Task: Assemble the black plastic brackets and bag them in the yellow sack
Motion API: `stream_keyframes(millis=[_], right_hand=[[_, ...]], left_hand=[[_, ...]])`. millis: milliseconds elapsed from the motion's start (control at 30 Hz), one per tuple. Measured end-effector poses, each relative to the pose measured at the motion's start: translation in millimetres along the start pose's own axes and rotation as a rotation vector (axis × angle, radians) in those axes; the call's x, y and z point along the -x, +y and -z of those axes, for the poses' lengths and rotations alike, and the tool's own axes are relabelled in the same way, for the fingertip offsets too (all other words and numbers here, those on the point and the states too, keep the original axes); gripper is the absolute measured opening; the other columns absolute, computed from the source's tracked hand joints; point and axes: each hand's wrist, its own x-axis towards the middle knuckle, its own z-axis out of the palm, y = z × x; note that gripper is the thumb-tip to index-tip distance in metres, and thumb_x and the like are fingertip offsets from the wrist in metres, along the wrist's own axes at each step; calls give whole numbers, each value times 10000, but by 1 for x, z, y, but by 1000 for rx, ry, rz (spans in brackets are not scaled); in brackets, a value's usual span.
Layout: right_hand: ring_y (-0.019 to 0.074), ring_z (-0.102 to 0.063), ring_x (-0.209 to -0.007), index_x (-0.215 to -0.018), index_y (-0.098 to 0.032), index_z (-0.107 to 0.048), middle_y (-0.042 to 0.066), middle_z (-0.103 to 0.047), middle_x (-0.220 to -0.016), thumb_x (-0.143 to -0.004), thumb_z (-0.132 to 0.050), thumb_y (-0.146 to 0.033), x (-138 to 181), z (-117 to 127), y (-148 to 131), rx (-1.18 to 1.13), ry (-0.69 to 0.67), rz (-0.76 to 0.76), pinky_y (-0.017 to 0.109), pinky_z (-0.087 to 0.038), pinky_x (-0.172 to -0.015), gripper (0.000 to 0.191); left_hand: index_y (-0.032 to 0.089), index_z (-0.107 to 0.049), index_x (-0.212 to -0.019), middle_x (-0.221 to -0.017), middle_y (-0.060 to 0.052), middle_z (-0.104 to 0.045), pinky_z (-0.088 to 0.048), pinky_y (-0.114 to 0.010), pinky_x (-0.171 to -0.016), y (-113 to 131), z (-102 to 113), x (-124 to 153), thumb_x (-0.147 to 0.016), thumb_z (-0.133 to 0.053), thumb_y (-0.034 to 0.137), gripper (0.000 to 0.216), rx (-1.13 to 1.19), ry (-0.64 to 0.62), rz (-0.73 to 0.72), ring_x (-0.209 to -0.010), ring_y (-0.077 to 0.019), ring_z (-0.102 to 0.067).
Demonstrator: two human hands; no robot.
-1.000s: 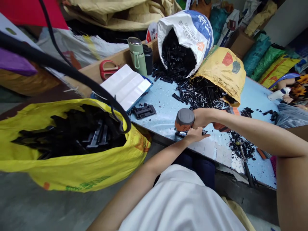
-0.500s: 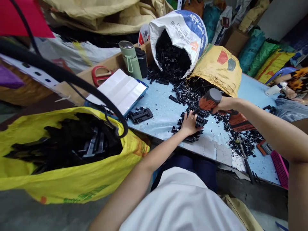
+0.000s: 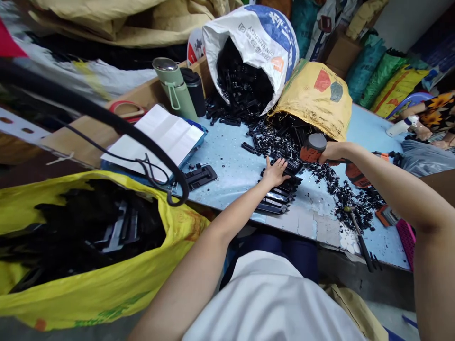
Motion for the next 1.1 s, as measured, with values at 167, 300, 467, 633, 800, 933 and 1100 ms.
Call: stream_keyframes(millis=[167, 300, 467, 633, 800, 933, 1100], right_hand=[[164, -521, -558, -660, -187, -553, 40, -544, -594, -638, -654, -224, 11, -8, 1, -20, -76, 58, 300, -426, -514, 110], [156, -512, -540, -661, -188, -552, 23, -535, -565, -633, -646, -218, 11, -18, 2, -17, -115, 87, 282, -414, -494, 102], [173, -542, -579, -605, -175, -547, 31, -541, -561, -630, -637, -209, 25, -25, -10, 75, -67, 44, 283, -413, -522, 100], [189, -555, -631, -620, -174, -570, 35, -545, -578, -619, -648, -204, 48, -27, -19, 164, -27, 69, 284, -408, -544, 84], [179, -534, -570, -629, -184, -557, 37, -542, -558, -635, -634, -205, 46, -32, -21, 78, -104, 81, 289, -394, -499, 80], [190, -546, -601, -605, -190, -552, 53, -567, -589, -618, -640, -186, 40, -39, -26, 112, -85, 118, 291, -393, -504, 89], [206, -557, -615, -553, -192, -549, 55, -561, -594, -600, -642, -208, 59, -43, -35, 250, -9, 137, 295, -375, -505, 105]], left_hand=[[187, -301, -1380, -1461, -99, -259, 12, -589, -1068, 1, 1, 4, -904, -275, 432, 536, -1, 48, -12, -1352, -242, -212], [184, -306, -1376, -1459, -104, -262, 24, -584, -1069, 0, 2, 5, -905, -283, 418, 527, 0, 67, -17, -1347, -234, -227], [172, -334, -1360, -1454, -110, -272, 22, -589, -1066, 9, 11, 14, -893, -326, 414, 525, -18, 8, -22, -1361, -238, -187], [113, -323, -1365, -1457, -134, -258, -93, -481, -1106, 21, 9, 51, -875, -249, 548, 659, 41, -136, -105, -1367, -254, -161], [73, -280, -1381, -1471, -147, -210, -104, -419, -1118, 24, -3, 72, -827, -210, 658, 809, 72, -117, -53, -1371, -270, -135], [56, -280, -1375, -1464, -159, -228, -103, -402, -1120, 25, -5, 71, -807, -255, 670, 837, 60, -91, -60, -1368, -271, -147], [56, -264, -1378, -1464, -184, -213, -126, -435, -1105, 27, -10, 85, -766, -344, 686, 882, 55, -93, -118, -1366, -300, -138]])
